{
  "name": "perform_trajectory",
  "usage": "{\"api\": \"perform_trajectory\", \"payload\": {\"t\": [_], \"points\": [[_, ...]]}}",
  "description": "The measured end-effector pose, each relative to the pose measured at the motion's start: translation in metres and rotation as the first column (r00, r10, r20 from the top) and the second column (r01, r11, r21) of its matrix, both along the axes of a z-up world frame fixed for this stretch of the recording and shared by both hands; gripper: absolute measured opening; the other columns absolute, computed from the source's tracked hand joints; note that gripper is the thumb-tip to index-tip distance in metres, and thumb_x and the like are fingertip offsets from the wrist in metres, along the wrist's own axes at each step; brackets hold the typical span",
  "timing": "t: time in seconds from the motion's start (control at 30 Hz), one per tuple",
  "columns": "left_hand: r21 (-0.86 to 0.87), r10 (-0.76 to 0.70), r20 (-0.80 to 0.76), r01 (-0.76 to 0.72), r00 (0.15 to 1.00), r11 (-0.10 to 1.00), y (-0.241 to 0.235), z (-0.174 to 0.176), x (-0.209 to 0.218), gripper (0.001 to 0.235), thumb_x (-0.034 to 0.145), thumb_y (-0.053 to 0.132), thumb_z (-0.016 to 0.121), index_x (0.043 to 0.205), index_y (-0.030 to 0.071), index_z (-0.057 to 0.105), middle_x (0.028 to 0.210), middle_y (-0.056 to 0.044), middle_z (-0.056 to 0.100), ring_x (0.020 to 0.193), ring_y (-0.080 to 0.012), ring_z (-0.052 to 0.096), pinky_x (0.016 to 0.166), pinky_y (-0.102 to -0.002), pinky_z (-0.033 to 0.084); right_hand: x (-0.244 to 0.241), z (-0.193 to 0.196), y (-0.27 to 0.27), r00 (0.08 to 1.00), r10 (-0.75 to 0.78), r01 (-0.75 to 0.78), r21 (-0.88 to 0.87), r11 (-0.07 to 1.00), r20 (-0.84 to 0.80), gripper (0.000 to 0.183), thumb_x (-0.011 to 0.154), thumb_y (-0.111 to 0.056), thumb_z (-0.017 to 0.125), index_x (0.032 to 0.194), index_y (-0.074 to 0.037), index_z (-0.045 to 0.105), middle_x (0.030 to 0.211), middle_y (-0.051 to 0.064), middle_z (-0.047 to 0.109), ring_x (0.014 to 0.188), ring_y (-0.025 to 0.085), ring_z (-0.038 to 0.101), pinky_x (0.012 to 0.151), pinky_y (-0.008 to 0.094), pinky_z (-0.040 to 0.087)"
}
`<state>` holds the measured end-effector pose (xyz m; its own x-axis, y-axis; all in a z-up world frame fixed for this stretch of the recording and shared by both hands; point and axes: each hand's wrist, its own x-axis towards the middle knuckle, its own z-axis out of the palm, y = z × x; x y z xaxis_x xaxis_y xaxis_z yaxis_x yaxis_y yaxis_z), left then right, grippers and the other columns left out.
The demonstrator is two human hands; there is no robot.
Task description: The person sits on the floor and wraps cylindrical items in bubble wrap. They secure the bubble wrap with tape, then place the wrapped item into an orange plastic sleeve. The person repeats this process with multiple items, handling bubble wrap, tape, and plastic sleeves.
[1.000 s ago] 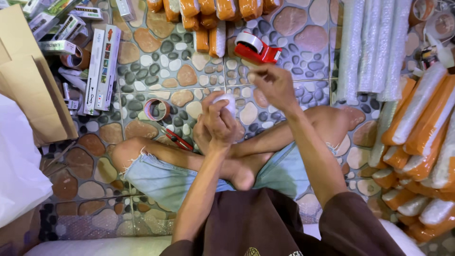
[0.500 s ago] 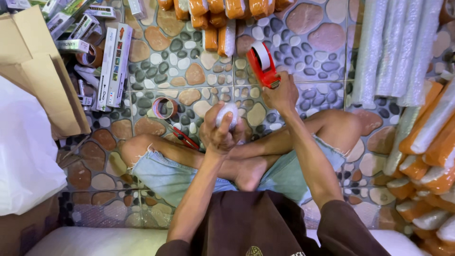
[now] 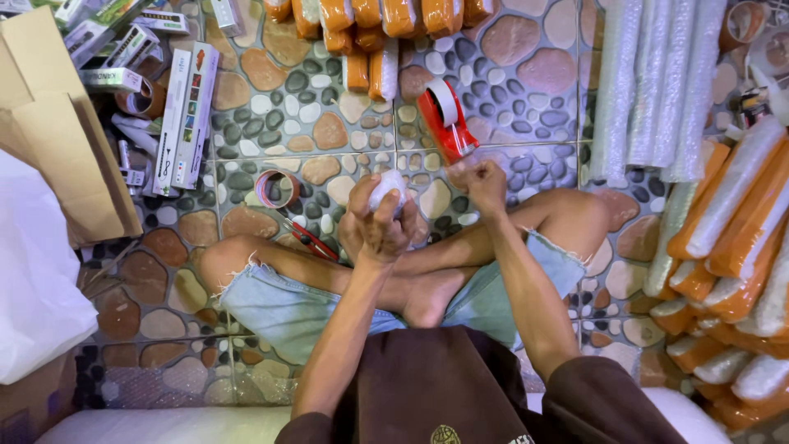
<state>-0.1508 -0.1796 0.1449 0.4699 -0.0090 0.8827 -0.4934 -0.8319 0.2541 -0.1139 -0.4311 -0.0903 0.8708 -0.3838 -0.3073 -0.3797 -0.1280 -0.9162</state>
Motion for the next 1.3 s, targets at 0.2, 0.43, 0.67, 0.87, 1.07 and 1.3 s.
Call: {"api": "perform_trajectory", "payload": {"t": [0.2, 0.43, 0.67, 0.87, 1.07, 1.3], "points": [[-0.003, 0.051, 0.044, -0.051, 0.998, 0.999, -0.006, -0.010, 0.000, 0.017, 0.099, 0.024, 0.066, 0.112, 0.017, 0.056, 0.126, -0.013, 0.061, 0.102, -0.0327, 0.072, 0.079, -0.041, 0.052, 0.056, 0.105, -0.013, 0.806, -0.013, -0.392, -0.549, 0.738, -0.592, 0.049, 0.079, -0.038, 0.086, 0.111, -0.003, 0.076, 0.105, 0.028, 0.075, 0.108, 0.047, 0.073, 0.086, 0.059, 0.059], [-0.040, 0.077, 0.068, -0.074, 0.995, 0.996, -0.004, -0.021, 0.006, 0.017, 0.098, 0.023, 0.069, 0.108, 0.019, 0.056, 0.123, -0.010, 0.061, 0.104, -0.0305, 0.072, 0.082, -0.038, 0.048, 0.027, 0.080, -0.042, 0.770, 0.115, -0.494, -0.471, 0.731, -0.628, 0.032, 0.086, -0.050, 0.078, 0.089, -0.019, 0.083, 0.078, -0.003, 0.079, 0.097, 0.032, 0.079, 0.089, 0.049, 0.061], [-0.102, -0.027, 0.080, 0.035, 0.996, 0.994, -0.018, -0.022, 0.016, 0.018, 0.097, 0.022, 0.068, 0.109, 0.012, 0.058, 0.126, -0.016, 0.055, 0.109, -0.0385, 0.066, 0.089, -0.045, 0.056, -0.016, 0.249, 0.029, 0.973, 0.229, -0.223, 0.120, 0.967, -0.040, 0.027, 0.098, -0.030, 0.077, 0.093, -0.005, 0.069, 0.058, 0.009, 0.065, 0.045, 0.010, 0.058, 0.044, 0.020, 0.045], [-0.105, -0.097, 0.123, 0.110, 0.988, 0.988, -0.034, -0.018, 0.014, 0.016, 0.092, 0.012, 0.074, 0.100, 0.008, 0.061, 0.122, -0.021, 0.056, 0.104, -0.0403, 0.065, 0.085, -0.046, 0.059, -0.010, 0.306, 0.091, 0.887, 0.455, -0.462, 0.198, 0.865, 0.082, 0.030, 0.092, -0.024, 0.083, 0.079, -0.005, 0.064, 0.049, 0.011, 0.061, 0.038, 0.011, 0.055, 0.039, 0.019, 0.041], [-0.190, -0.281, 0.135, 0.303, 0.950, 0.934, -0.031, -0.023, 0.007, 0.017, 0.093, 0.009, 0.075, 0.092, 0.003, 0.059, 0.126, -0.028, 0.054, 0.108, -0.0456, 0.062, 0.089, -0.052, 0.059, -0.009, 0.296, 0.087, 0.829, 0.557, -0.549, 0.118, 0.827, -0.045, 0.051, 0.086, -0.045, 0.089, 0.069, -0.007, 0.060, 0.044, 0.008, 0.058, 0.039, 0.010, 0.055, 0.042, 0.019, 0.040], [-0.246, -0.394, 0.012, 0.385, 0.919, 0.890, -0.024, -0.009, -0.012, 0.034, 0.092, 0.010, 0.081, 0.111, -0.006, 0.058, 0.137, -0.032, 0.062, 0.116, -0.0468, 0.069, 0.089, -0.051, 0.059, -0.018, 0.291, 0.076, 0.847, 0.529, -0.518, 0.134, 0.845, -0.059, 0.051, 0.087, -0.043, 0.090, 0.068, -0.009, 0.057, 0.043, 0.008, 0.054, 0.038, 0.011, 0.053, 0.043, 0.019, 0.039]]}}
